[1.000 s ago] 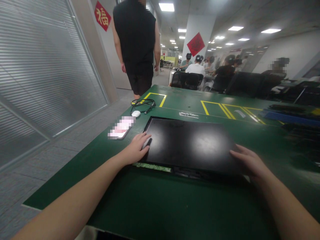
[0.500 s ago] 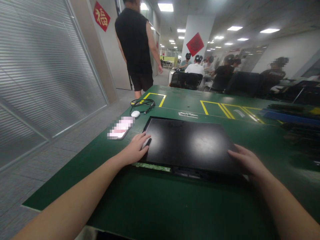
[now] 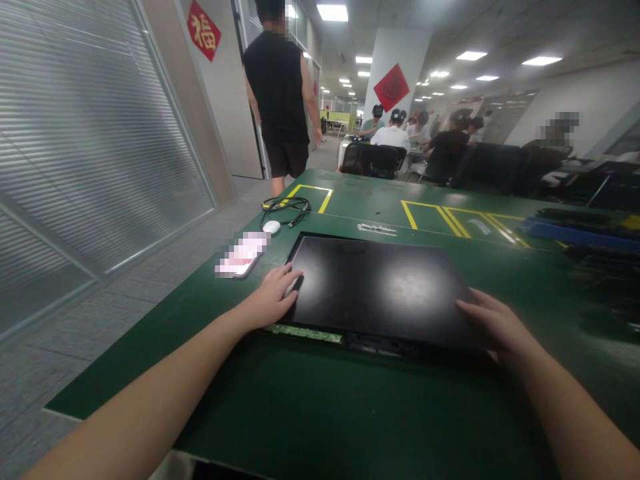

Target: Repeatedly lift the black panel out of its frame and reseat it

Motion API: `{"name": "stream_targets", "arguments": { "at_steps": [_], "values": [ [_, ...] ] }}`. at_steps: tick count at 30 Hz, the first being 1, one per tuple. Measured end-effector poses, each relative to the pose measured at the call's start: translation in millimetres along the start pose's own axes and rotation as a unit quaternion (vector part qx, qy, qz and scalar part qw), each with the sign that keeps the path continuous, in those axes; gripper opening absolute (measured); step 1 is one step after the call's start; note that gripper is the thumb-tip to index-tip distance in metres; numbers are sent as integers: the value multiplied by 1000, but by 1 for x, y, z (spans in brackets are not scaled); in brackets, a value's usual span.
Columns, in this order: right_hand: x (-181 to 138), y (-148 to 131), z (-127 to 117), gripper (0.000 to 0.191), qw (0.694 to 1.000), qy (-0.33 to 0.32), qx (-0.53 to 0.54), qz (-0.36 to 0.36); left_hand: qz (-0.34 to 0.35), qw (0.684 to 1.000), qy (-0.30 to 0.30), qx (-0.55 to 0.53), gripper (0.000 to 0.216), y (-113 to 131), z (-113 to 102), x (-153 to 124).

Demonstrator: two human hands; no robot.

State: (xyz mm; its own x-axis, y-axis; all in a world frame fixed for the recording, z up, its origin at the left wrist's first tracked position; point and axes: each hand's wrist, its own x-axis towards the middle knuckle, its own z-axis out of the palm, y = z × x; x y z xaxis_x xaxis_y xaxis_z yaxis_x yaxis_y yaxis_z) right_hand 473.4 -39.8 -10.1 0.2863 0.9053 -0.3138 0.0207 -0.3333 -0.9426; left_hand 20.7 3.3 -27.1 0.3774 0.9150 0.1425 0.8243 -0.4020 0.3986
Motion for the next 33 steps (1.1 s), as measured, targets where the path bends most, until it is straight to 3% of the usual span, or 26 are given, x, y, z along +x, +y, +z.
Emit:
{"name": "stream_targets", "arguments": {
  "at_steps": [8,12,15,22,27,33],
  "values": [
    [2,0,-7,54,999,13,25,36,-6,1000,-8,3,51,0,0,1],
    [4,2,-11,37,1000,2,11,-29,-4,1000,-11,3,52,-1,0,2],
    [4,2,-15,42,997,37,21,-69,5,1000,-6,1,51,-4,1,2],
    [0,1,-23,49,992,92,19,-83,11,1000,-5,5,51,-10,4,3],
    [-10,1,-20,64,988,70,-57,-125,9,1000,-14,7,52,-9,2,2],
    [-22,-1,-23,87,965,-28,-169,-196,-2,999,-29,15,55,-5,0,2]
  ]
}}
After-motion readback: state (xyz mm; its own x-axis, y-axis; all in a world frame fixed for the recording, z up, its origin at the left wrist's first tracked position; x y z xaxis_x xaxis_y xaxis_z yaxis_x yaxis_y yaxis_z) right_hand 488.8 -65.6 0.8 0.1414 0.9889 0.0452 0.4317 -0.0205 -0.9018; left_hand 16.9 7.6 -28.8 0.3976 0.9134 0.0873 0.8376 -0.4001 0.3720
